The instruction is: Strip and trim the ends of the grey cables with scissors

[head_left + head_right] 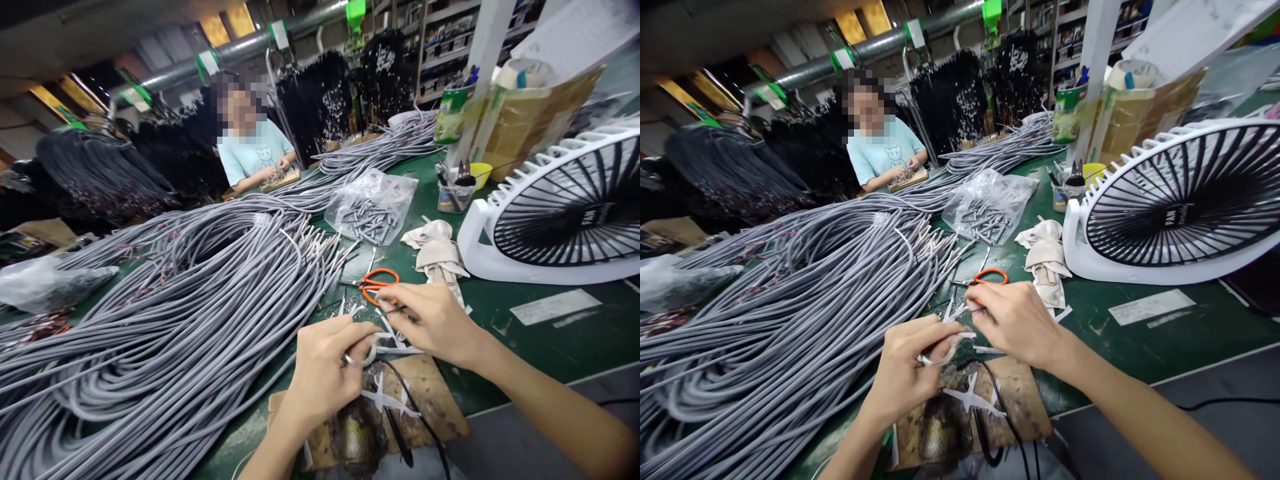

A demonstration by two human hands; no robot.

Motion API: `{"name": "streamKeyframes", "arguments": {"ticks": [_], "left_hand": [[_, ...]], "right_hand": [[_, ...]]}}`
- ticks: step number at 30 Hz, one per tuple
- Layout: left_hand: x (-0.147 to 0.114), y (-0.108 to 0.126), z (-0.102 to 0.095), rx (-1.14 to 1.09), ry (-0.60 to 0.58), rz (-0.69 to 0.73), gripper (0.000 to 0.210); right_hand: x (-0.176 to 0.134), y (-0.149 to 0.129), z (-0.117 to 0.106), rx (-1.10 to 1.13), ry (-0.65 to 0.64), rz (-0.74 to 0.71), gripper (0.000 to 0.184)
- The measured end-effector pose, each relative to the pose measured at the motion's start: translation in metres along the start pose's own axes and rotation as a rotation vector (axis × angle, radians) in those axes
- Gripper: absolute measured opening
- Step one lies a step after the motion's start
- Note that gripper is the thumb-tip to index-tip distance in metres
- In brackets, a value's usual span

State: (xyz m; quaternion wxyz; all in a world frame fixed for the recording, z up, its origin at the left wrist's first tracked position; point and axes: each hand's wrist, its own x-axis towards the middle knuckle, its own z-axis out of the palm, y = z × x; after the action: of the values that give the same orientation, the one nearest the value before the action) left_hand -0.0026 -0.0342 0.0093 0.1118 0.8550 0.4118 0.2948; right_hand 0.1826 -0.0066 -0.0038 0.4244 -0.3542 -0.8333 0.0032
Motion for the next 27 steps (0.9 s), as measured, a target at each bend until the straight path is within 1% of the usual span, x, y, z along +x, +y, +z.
{"name": "streamKeyframes", "arguments": {"ticks": [1,3,5,7,9,15,19,23,27], "left_hand": [[0.0,0.001,-0.001,-0.056,0.009,-0.022,0.02],[0.0,0.001,-0.003,-0.137,0.046,-0.07,0.018],[0.0,0.001,-0.004,-0.166,0.076,-0.099,0.017],[-0.001,0.0,-0.004,-0.156,0.088,-0.111,0.016],[-0.001,-0.001,-0.004,-0.135,0.095,-0.11,0.016],[-0.001,-0.002,-0.003,-0.072,0.094,-0.12,0.016],[0.001,-0.002,-0.001,-0.042,0.095,-0.126,0.016],[0.001,-0.003,0.001,-0.001,0.09,-0.082,0.017],[0.0,-0.004,0.001,0.02,0.068,-0.05,0.018]], "right_hand": [[0.001,0.001,-0.003,0.056,0.042,0.024,0.013],[0.002,0.001,-0.008,0.138,0.078,0.0,0.014],[0.003,0.0,-0.01,0.157,0.041,-0.085,0.015],[0.001,0.0,-0.01,0.105,-0.005,-0.167,0.015],[-0.001,0.0,-0.008,0.02,-0.016,-0.224,0.017],[-0.004,0.0,-0.004,-0.189,-0.028,-0.313,0.019],[-0.005,-0.002,-0.002,-0.28,-0.001,-0.371,0.017],[-0.006,-0.002,0.001,-0.285,-0.049,-0.356,0.018],[-0.007,-0.001,0.004,-0.193,-0.09,-0.281,0.018]]}}
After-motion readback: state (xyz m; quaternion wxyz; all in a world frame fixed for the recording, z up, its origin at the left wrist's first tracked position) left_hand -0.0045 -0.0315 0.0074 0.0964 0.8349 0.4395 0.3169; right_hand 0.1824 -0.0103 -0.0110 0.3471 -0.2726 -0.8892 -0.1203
